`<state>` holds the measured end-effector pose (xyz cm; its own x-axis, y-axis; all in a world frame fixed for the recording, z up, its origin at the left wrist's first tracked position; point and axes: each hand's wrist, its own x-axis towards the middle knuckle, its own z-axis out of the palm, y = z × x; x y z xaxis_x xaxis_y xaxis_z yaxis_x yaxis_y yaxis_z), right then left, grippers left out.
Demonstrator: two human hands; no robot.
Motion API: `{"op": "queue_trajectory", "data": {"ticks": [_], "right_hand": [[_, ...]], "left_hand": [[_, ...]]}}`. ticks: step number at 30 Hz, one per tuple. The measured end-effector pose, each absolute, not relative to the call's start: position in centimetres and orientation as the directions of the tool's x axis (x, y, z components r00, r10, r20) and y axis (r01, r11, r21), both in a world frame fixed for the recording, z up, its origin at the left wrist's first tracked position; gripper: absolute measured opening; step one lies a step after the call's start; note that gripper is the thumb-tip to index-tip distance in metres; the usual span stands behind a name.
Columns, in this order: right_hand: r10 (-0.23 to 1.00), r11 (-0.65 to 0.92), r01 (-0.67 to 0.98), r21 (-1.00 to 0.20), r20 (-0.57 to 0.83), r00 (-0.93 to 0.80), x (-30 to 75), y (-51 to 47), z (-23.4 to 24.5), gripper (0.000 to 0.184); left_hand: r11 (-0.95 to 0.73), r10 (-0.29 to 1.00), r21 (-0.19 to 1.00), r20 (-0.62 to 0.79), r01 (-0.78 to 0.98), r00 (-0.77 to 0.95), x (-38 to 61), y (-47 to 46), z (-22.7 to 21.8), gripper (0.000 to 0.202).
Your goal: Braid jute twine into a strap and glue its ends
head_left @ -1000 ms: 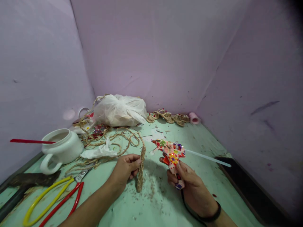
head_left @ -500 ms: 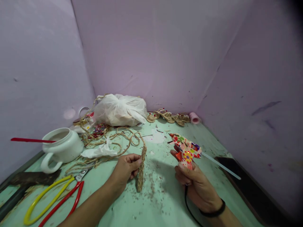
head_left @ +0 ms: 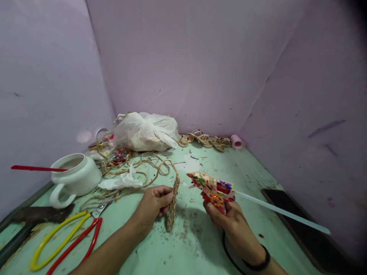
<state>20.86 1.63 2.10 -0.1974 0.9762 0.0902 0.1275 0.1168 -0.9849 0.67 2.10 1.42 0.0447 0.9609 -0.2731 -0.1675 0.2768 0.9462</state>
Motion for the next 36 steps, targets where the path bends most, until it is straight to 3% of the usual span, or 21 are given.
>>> {"op": "queue_trajectory", "data": {"ticks": [7, 12, 19, 27, 32, 36], "right_hand": [[0.954, 0.216, 0.225, -0.950, 0.156, -0.258, 20.89, 1.83, 2.77, 0.026], [0.933, 0.255, 0.196, -0.947, 0.187, -0.308, 20.85, 1.95, 2.47, 0.036], [0.935, 0.233, 0.210, -0.950, 0.160, -0.316, 20.65, 1.92, 2.22, 0.028], [0.946, 0.206, 0.155, -0.966, 0.156, -0.285, 20.60, 1.97, 2.04, 0.035], [0.945, 0.212, 0.150, -0.966, 0.163, -0.285, 20.52, 1.93, 2.24, 0.023], [0.944, 0.208, 0.148, -0.967, 0.159, -0.288, 20.63, 1.79, 2.15, 0.030]], "left_hand": [[0.264, 0.964, 0.950, -0.259, -0.165, 0.051, 0.76, 2.00, 1.36, 0.038], [0.266, 0.964, 0.951, -0.261, -0.161, 0.050, 0.81, 1.94, 1.42, 0.037], [0.268, 0.963, 0.951, -0.263, -0.155, 0.051, 0.94, 1.94, 1.55, 0.036], [0.250, 0.968, 0.955, -0.243, -0.157, 0.064, 0.89, 1.91, 1.47, 0.033], [0.246, 0.969, 0.957, -0.238, -0.153, 0.065, 0.87, 1.81, 1.40, 0.033], [0.249, 0.968, 0.957, -0.241, -0.148, 0.067, 0.86, 1.86, 1.39, 0.033]]}}
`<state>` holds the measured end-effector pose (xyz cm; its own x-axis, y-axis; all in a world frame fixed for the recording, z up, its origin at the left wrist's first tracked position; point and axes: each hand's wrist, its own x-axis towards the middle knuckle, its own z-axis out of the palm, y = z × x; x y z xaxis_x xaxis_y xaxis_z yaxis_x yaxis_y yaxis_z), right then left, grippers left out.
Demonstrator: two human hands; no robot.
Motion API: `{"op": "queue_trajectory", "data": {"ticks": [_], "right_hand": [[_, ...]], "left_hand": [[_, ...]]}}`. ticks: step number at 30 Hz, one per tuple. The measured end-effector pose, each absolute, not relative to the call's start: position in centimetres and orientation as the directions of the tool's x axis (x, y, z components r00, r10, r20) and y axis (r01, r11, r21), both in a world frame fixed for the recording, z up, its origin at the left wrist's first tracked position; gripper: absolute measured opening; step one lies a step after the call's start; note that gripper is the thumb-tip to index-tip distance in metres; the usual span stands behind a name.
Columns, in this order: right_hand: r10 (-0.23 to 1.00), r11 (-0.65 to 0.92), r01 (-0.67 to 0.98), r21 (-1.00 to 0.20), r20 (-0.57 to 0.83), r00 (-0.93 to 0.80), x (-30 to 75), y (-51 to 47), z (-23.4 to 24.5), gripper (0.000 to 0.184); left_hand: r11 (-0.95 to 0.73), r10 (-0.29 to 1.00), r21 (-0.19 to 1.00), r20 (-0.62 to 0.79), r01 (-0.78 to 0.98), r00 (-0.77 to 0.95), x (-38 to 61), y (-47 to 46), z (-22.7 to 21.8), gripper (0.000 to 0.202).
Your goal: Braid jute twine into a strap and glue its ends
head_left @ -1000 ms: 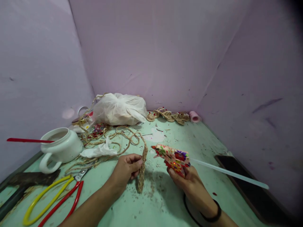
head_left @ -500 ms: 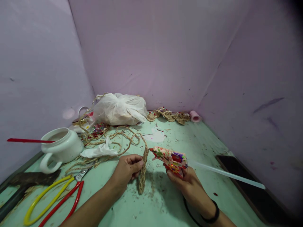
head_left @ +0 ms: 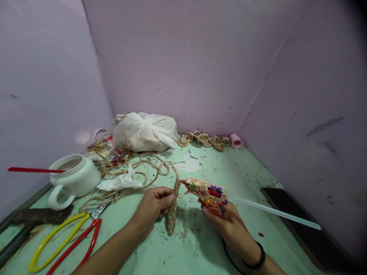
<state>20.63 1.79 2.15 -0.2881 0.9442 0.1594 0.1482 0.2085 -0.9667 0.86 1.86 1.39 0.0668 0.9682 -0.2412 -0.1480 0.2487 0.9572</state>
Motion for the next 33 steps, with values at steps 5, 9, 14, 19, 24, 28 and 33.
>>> {"op": "queue_trajectory", "data": {"ticks": [5, 9, 14, 19, 24, 28, 33], "right_hand": [[0.941, 0.214, 0.182, -0.960, 0.153, -0.301, 20.69, 1.80, 2.08, 0.031], [0.934, 0.216, 0.201, -0.955, 0.143, -0.327, 20.84, 1.88, 1.91, 0.038], [0.929, 0.201, 0.166, -0.965, 0.134, -0.344, 20.83, 1.88, 1.99, 0.037], [0.923, 0.184, 0.145, -0.972, 0.120, -0.366, 20.61, 1.82, 2.36, 0.037], [0.926, 0.137, 0.138, -0.981, 0.078, -0.369, 20.71, 1.71, 1.95, 0.035], [0.935, 0.096, 0.126, -0.987, 0.046, -0.351, 20.72, 1.60, 1.65, 0.030], [0.929, 0.115, 0.133, -0.984, 0.059, -0.366, 20.49, 1.66, 2.11, 0.035]], "left_hand": [[0.253, 0.967, 0.956, -0.246, -0.152, 0.063, 0.87, 2.02, 1.49, 0.033], [0.255, 0.967, 0.955, -0.249, -0.152, 0.057, 0.84, 1.99, 1.42, 0.032], [0.252, 0.968, 0.955, -0.246, -0.154, 0.055, 0.76, 1.93, 1.27, 0.030], [0.252, 0.968, 0.957, -0.246, -0.146, 0.055, 0.60, 2.01, 1.13, 0.030], [0.247, 0.969, 0.958, -0.242, -0.147, 0.049, 0.54, 2.08, 1.27, 0.030], [0.251, 0.968, 0.956, -0.247, -0.153, 0.043, 0.58, 2.09, 1.45, 0.032], [0.261, 0.965, 0.952, -0.258, -0.159, 0.040, 0.56, 2.06, 1.53, 0.032]]}}
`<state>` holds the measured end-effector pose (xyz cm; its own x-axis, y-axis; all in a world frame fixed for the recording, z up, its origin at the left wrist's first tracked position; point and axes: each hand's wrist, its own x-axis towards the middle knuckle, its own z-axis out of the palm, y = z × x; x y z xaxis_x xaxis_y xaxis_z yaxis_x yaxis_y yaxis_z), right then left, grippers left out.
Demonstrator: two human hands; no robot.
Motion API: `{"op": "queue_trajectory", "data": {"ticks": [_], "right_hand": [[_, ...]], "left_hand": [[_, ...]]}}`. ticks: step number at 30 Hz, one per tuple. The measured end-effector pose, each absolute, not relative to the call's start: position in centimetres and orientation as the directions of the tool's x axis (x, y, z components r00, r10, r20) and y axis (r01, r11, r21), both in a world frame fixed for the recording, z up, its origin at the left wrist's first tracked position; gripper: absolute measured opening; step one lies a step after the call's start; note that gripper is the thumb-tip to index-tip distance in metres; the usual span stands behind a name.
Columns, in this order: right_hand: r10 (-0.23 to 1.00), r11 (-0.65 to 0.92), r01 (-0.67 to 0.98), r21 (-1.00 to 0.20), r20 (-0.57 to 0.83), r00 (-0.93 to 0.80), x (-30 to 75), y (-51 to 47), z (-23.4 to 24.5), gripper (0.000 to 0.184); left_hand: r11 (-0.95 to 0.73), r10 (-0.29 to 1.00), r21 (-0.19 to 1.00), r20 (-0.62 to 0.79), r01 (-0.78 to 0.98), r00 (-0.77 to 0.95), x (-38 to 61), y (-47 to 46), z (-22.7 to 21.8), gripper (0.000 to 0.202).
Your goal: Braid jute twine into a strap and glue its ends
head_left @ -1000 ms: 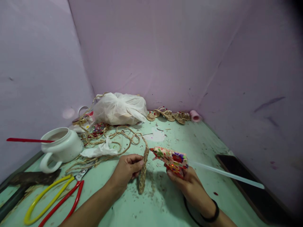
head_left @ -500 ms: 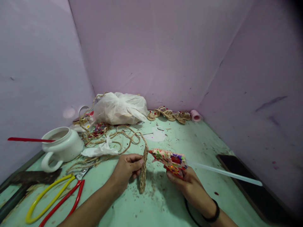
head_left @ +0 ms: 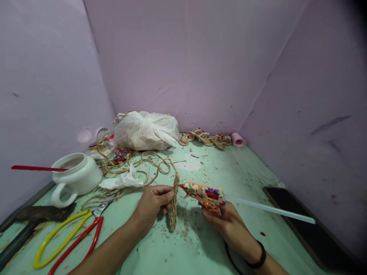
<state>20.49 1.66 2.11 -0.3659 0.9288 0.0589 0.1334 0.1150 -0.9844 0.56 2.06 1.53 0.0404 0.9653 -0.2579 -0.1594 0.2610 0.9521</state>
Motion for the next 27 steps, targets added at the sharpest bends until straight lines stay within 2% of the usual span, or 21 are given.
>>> {"op": "queue_trajectory", "data": {"ticks": [10, 23, 27], "right_hand": [[0.909, 0.099, 0.147, -0.984, 0.029, -0.416, 20.81, 1.73, 1.38, 0.038], [0.931, 0.119, 0.161, -0.980, 0.053, -0.362, 20.52, 1.55, 1.88, 0.030], [0.925, 0.086, 0.184, -0.979, 0.011, -0.379, 20.49, 1.56, 1.72, 0.028]], "left_hand": [[0.265, 0.964, 0.948, -0.265, -0.175, 0.028, 0.61, 2.13, 1.86, 0.031], [0.256, 0.967, 0.952, -0.252, -0.167, 0.044, 0.61, 2.05, 1.61, 0.030], [0.255, 0.967, 0.951, -0.252, -0.173, 0.039, 0.56, 2.12, 1.64, 0.030]]}}
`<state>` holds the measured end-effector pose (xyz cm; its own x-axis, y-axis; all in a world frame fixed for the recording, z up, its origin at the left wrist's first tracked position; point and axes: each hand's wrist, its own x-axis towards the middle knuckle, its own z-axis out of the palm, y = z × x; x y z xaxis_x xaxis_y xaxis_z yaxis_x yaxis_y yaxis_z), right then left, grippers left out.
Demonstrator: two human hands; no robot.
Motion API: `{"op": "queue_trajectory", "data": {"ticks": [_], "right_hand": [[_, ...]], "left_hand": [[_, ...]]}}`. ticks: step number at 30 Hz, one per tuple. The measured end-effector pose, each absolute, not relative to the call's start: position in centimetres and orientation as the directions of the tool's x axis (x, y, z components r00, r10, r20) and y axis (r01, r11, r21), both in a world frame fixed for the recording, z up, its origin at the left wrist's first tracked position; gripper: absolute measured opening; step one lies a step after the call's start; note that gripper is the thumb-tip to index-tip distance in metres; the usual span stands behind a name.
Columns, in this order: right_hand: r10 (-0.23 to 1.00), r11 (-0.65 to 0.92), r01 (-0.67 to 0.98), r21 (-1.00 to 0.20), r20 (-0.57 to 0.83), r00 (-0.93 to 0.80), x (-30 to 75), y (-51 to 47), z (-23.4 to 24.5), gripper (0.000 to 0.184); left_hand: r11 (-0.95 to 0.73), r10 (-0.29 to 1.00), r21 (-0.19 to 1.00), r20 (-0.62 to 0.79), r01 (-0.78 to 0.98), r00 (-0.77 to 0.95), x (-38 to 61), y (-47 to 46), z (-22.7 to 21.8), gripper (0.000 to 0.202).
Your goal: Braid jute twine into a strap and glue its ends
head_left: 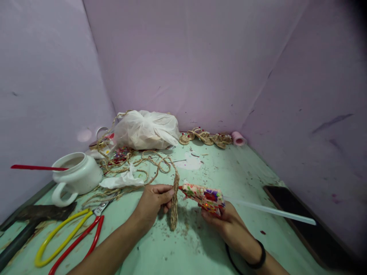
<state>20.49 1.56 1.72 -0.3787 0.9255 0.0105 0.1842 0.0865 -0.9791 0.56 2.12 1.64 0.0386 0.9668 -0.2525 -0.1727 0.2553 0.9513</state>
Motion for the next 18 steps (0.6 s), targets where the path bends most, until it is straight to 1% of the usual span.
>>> {"op": "queue_trajectory", "data": {"ticks": [2, 5, 13, 18], "right_hand": [[0.927, 0.081, 0.200, -0.976, 0.000, -0.376, 20.56, 1.57, 1.51, 0.024], [0.932, 0.111, 0.224, -0.968, 0.023, -0.362, 20.71, 1.62, 1.24, 0.018], [0.919, 0.127, 0.204, -0.971, 0.038, -0.393, 20.85, 1.50, 1.19, 0.026], [0.916, 0.119, 0.240, -0.963, 0.013, -0.402, 20.87, 1.45, 0.92, 0.026]], "left_hand": [[0.257, 0.966, 0.950, -0.255, -0.175, 0.037, 0.53, 2.15, 1.68, 0.029], [0.260, 0.966, 0.950, -0.257, -0.173, 0.038, 0.48, 2.17, 1.71, 0.028], [0.262, 0.965, 0.949, -0.261, -0.178, 0.028, 0.50, 2.20, 1.82, 0.028], [0.258, 0.965, 0.949, -0.261, -0.181, 0.007, 0.48, 2.32, 1.96, 0.029]]}}
